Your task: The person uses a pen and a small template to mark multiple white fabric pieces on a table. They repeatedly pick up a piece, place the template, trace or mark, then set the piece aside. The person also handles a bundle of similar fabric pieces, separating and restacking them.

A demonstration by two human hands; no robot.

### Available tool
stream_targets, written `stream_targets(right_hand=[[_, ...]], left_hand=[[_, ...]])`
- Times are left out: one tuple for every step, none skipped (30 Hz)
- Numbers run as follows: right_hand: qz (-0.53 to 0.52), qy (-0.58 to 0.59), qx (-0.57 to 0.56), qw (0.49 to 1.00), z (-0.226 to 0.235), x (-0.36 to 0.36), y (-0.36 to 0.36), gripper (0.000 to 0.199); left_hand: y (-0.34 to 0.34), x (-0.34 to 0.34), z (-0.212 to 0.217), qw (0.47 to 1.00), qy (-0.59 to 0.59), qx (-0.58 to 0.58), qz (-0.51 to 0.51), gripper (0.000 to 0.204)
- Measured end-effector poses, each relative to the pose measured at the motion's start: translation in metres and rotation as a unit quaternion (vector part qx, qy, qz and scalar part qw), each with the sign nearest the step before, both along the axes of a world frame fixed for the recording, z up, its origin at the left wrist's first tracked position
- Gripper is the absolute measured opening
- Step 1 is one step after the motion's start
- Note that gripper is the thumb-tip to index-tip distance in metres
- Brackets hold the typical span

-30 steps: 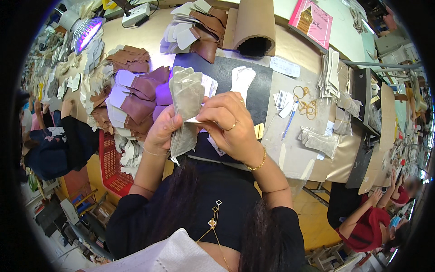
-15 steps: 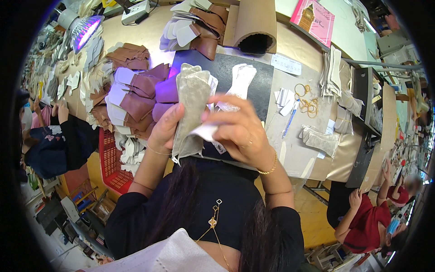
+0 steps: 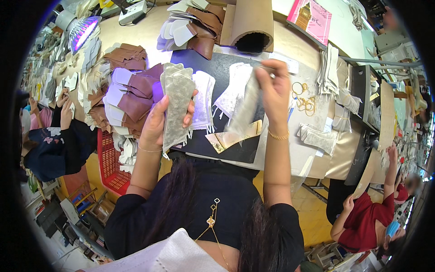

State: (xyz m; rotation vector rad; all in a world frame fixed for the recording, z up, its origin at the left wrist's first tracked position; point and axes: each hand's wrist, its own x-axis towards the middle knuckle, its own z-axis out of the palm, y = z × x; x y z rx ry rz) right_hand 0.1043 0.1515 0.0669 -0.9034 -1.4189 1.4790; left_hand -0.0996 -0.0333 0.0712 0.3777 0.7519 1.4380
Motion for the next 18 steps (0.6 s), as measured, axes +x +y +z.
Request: stream_targets(right_hand=[[0.024,-0.19,0.038,0.981,-0.005,-0.01,0.008,0.038],[0.017,-0.303,0.229,0.925,-0.008,-0.016,0.004,0.053],[0.031,-0.267,0.275,0.923,-0.009,-0.02,0.001,0.054],[0.041,-0.26,0.28,0.923,-0.007,-0.022,-0.008,0.055],[0.078,-0.218,0.314,0.921,-0.004,-0.022,-0.018,0.054],[0.107,-0.184,0.331,0.919,0.0,-0.022,-0.031,0.054],[0.1,-0.209,0.379,0.896,0.004,-0.024,-0.045,0.053],[0.088,-0.18,0.399,0.895,0.007,-0.028,-0.055,0.053],[0.083,-0.178,0.421,0.885,0.011,-0.032,-0.063,0.054],[0.089,-0.193,0.433,0.876,0.014,-0.034,-0.068,0.055],[0.073,-0.163,0.463,0.868,0.017,-0.037,-0.072,0.055],[0.065,-0.148,0.424,0.891,0.02,-0.038,-0.075,0.055],[0.055,-0.137,0.372,0.917,0.023,-0.039,-0.08,0.054],[0.044,-0.106,0.339,0.934,0.024,-0.039,-0.084,0.054],[0.023,-0.124,0.332,0.935,0.024,-0.041,-0.082,0.051],[0.03,-0.139,0.344,0.928,0.024,-0.041,-0.081,0.05],[0.038,-0.152,0.374,0.914,0.024,-0.041,-0.08,0.05],[0.045,-0.164,0.398,0.901,0.023,-0.041,-0.078,0.05]], left_hand=[[0.0,0.002,0.0,1.0,-0.009,-0.003,-0.004,0.071],[0.001,0.004,0.0,1.0,-0.017,-0.004,-0.009,0.071],[0.001,0.006,-0.001,1.0,-0.007,-0.008,-0.01,0.07],[0.001,0.008,-0.001,1.0,0.004,-0.012,-0.01,0.069],[0.0,0.01,-0.001,1.0,0.006,-0.015,-0.011,0.067],[0.0,0.012,-0.001,0.999,0.03,-0.024,-0.013,0.066],[0.001,0.013,-0.002,0.998,0.047,-0.029,-0.02,0.064],[0.002,0.014,-0.002,0.997,0.066,-0.031,-0.027,0.063],[0.003,0.016,-0.003,0.997,0.067,-0.032,-0.021,0.058],[0.003,0.016,-0.004,0.999,0.044,-0.027,-0.016,0.058],[0.003,0.017,-0.004,0.999,0.034,-0.028,-0.01,0.058],[0.002,0.017,-0.004,0.999,0.03,-0.029,-0.006,0.058],[0.002,0.016,-0.003,0.999,0.044,-0.022,-0.005,0.059],[0.001,0.014,-0.002,0.998,0.064,-0.016,-0.008,0.059],[0.0,0.014,-0.001,0.996,0.085,-0.009,-0.013,0.059],[0.0,0.014,0.001,0.997,0.08,-0.009,-0.017,0.059],[0.0,0.013,0.002,0.997,0.076,-0.008,-0.021,0.059],[0.001,0.013,0.003,0.996,0.081,-0.008,-0.028,0.059]])
